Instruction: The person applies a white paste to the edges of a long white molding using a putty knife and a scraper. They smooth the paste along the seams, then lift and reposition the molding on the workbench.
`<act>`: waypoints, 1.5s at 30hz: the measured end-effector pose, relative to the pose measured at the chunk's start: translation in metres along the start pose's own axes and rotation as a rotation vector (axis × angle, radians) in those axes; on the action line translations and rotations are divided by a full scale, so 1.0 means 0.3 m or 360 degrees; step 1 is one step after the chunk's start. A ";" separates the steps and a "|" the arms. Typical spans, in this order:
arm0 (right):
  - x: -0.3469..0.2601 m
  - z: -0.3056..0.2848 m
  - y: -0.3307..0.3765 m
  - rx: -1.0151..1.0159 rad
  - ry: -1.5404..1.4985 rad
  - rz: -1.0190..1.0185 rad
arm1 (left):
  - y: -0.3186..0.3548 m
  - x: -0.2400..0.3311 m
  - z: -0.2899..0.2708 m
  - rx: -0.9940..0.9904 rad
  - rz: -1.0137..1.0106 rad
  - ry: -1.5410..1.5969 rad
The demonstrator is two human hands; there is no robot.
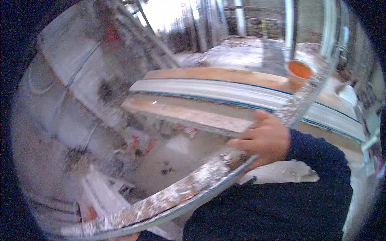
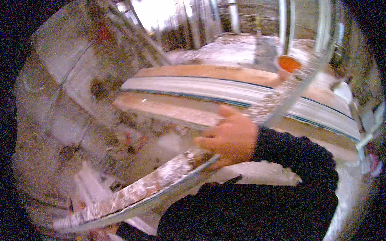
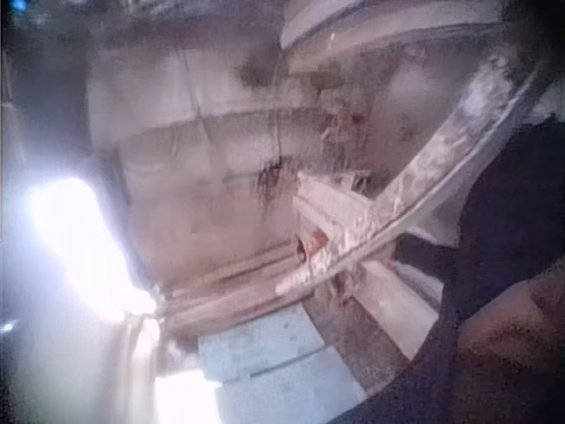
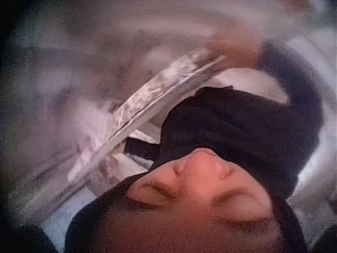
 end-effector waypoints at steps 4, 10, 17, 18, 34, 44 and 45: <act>0.061 0.022 0.133 0.0192 -0.0107 0.0336 | -0.047 0.038 0.143 -0.0093 0.0158 0.0167; 0.072 0.009 0.194 0.0314 -0.0035 0.0549 | -0.102 -0.034 0.355 -0.0254 0.0704 0.0570; -0.035 0.022 0.442 0.0262 0.0076 0.0778 | 0.071 -0.133 0.566 -0.1245 -0.1010 0.1282; -0.006 0.007 0.348 0.0193 0.0059 0.0767 | 0.149 -0.067 0.609 -0.1476 -0.0912 0.1203; -0.158 -0.355 0.285 -0.0404 -0.0111 0.1196 | 0.078 -0.144 0.796 -0.0643 -0.1245 0.0001; -0.215 -0.339 0.311 -0.0554 -0.0512 0.1544 | 0.102 -0.188 1.033 -0.0901 -0.1425 -0.0448; -0.211 -0.315 0.322 -0.0589 -0.0536 0.1585 | 0.109 -0.204 1.057 -0.0922 -0.1436 -0.0477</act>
Point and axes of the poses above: each hand's wrist, its own y-axis away from the middle knuckle, its own z-axis out of the palm, x = y × z, the point moved 5 cm from there along -y, towards the middle knuckle, and after that the axes turned 3 degrees about -y, right-handed, at the moved point
